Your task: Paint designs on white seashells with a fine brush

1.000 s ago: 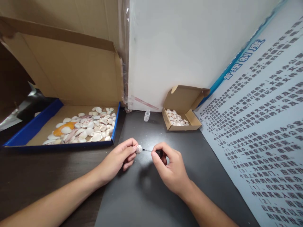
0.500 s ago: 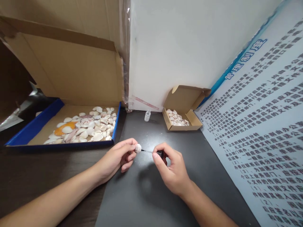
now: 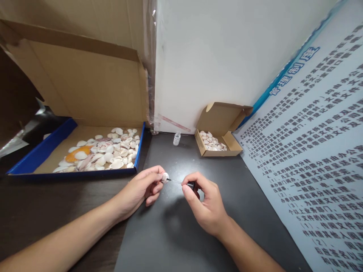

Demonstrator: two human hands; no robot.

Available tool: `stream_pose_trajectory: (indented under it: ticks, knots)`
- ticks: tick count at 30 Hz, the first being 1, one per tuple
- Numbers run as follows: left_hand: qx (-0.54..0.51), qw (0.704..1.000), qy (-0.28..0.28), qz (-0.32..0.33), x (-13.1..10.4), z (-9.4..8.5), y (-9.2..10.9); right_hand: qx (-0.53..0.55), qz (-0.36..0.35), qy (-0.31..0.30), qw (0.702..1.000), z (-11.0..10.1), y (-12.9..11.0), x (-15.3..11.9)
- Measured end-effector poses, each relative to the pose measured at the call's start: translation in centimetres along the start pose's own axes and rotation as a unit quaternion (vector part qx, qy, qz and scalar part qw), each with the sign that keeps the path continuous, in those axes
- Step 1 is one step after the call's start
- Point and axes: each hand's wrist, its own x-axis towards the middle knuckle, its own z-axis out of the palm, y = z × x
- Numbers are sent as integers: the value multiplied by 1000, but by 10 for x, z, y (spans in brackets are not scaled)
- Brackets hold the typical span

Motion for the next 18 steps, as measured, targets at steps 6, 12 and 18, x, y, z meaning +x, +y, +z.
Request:
stream_pose_trajectory:
  ticks: [6, 12, 18]
  knots:
    - [-4, 1000, -1, -5, 0, 1, 0, -9, 11, -12, 1000, 2, 0, 0]
    - [-24, 999, -34, -3, 4, 0, 1, -1, 1, -3, 1000, 1, -1, 0]
    - [-65, 985, -133, -85, 16, -15, 10, -11, 7, -4, 1000, 2, 1, 1]
